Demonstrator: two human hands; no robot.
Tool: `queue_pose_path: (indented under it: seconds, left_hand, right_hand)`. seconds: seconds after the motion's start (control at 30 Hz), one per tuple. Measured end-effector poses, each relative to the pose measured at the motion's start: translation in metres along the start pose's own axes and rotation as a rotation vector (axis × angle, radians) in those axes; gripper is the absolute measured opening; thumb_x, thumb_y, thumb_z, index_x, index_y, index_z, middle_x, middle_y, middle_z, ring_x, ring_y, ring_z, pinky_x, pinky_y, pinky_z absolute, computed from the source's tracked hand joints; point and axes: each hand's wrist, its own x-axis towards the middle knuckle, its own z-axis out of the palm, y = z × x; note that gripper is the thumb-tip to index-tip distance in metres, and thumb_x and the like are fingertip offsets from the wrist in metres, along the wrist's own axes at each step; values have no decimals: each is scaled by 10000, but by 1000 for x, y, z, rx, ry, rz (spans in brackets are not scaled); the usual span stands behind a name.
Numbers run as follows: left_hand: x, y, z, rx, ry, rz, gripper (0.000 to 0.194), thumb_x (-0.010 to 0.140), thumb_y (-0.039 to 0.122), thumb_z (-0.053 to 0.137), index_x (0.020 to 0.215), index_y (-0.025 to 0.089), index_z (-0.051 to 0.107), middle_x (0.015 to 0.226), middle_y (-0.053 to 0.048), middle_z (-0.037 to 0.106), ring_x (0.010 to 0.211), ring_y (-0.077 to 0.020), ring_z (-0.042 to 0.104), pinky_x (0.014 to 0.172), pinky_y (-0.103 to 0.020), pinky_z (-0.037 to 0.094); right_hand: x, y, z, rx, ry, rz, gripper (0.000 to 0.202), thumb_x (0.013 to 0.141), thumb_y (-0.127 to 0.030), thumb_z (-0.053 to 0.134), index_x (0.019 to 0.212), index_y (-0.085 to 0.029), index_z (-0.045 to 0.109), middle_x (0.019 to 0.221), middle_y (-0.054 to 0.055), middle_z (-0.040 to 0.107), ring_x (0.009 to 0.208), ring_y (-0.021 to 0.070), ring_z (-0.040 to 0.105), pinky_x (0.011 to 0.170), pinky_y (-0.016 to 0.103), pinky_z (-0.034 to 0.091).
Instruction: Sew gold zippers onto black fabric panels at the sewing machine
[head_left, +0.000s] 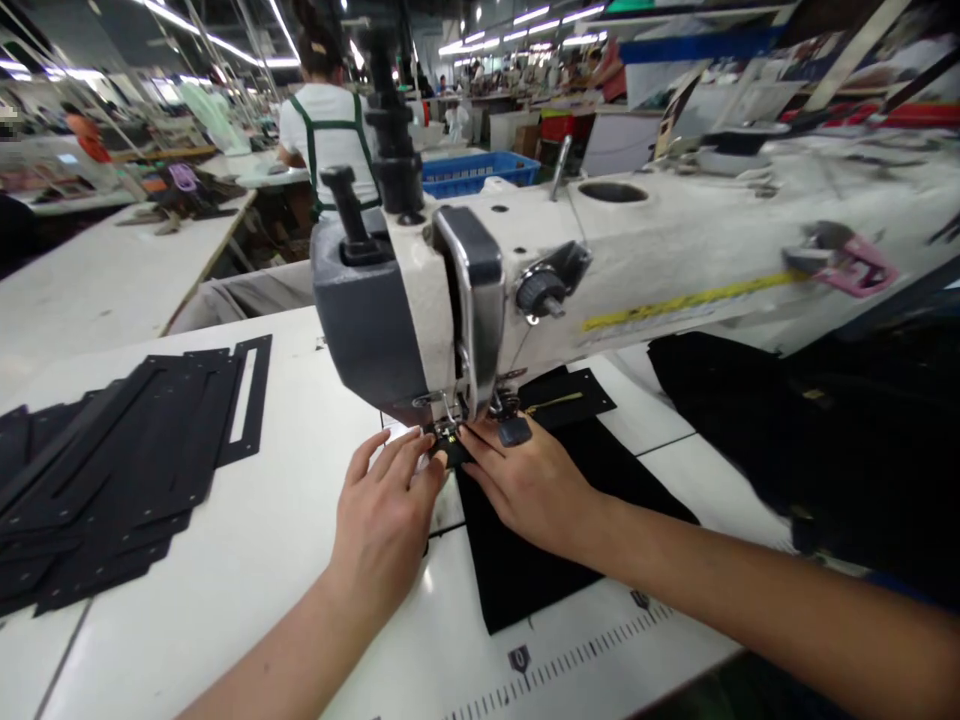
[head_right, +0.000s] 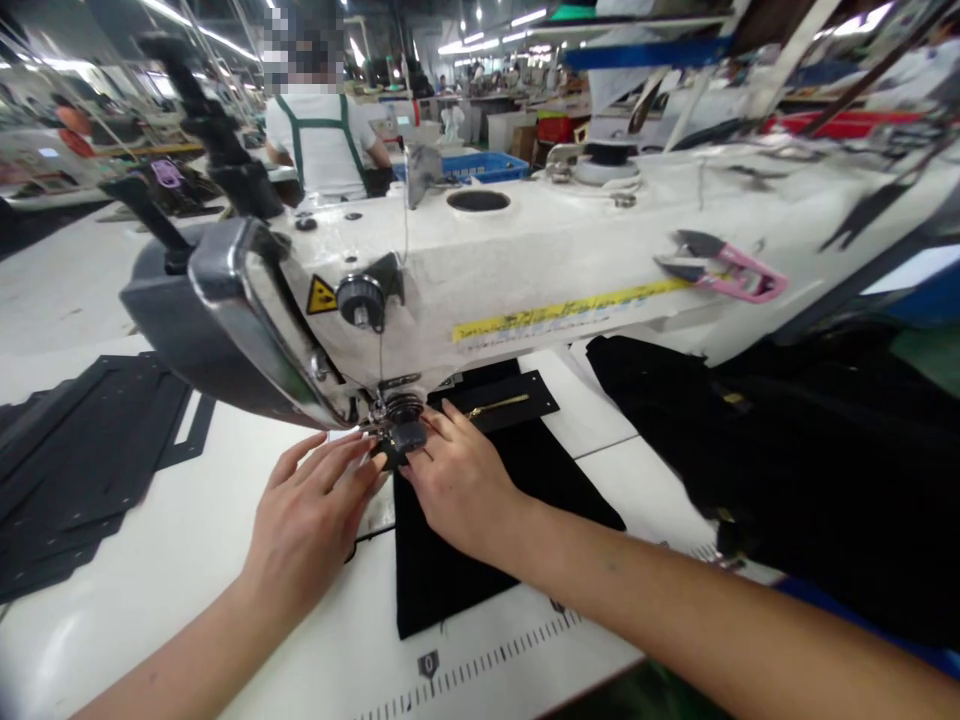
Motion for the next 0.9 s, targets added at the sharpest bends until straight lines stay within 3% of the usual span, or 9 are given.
queue_pose_path:
  seconds: [0.13, 0.4, 0.63, 0.73, 0.9]
  left_hand:
    - [0, 1, 2, 18, 5, 23, 193, 856, 99, 433, 949, 148, 595, 1020, -81, 653, 963, -208, 601, 893, -407, 404]
    - [6, 3, 0, 124, 1, 105, 232, 851, 77, 380, 909, 124, 600, 946, -106, 663, 889, -237, 620, 835, -420, 428]
    - [9, 5, -3, 141, -10, 119, 249, 862, 123, 355, 899, 167, 598, 937, -90, 659, 875, -233, 616, 820, -424, 433]
    - [10, 8, -3, 137, -15, 93, 230, 866, 125, 376, 887, 167, 602, 929, -84, 661, 869, -227, 618, 826, -422, 431]
    - [11, 11, -1, 187, -28, 97, 251, 865, 94, 359, 854, 141, 605, 891, -94, 659, 822, -222, 623, 827, -420, 437]
  right_hand:
    - [2, 0, 1, 53, -34, -22, 277, 867, -140, 387, 1027, -81, 605, 1039, 146, 624, 1027, 243, 531, 890, 403, 440]
    - [8, -5, -1, 3, -150, -16, 241, 835, -145, 442, 998, -53, 595, 1049, 161, 578, 1024, 271, 475, 850, 396, 396]
    - [8, 10, -6, 66, -100, -55, 218, 868, -188, 422, 878, -99, 620, 978, 113, 598, 929, 238, 499, 866, 400, 356]
    - [4, 9, -3, 93, -64, -41, 221, 855, -163, 426, 955, -77, 603, 1047, 139, 581, 978, 237, 490, 874, 385, 380]
    - [2, 0, -1, 79, -112, 1, 244, 843, -159, 436, 1005, -57, 587, 1059, 156, 568, 986, 253, 492, 838, 394, 410]
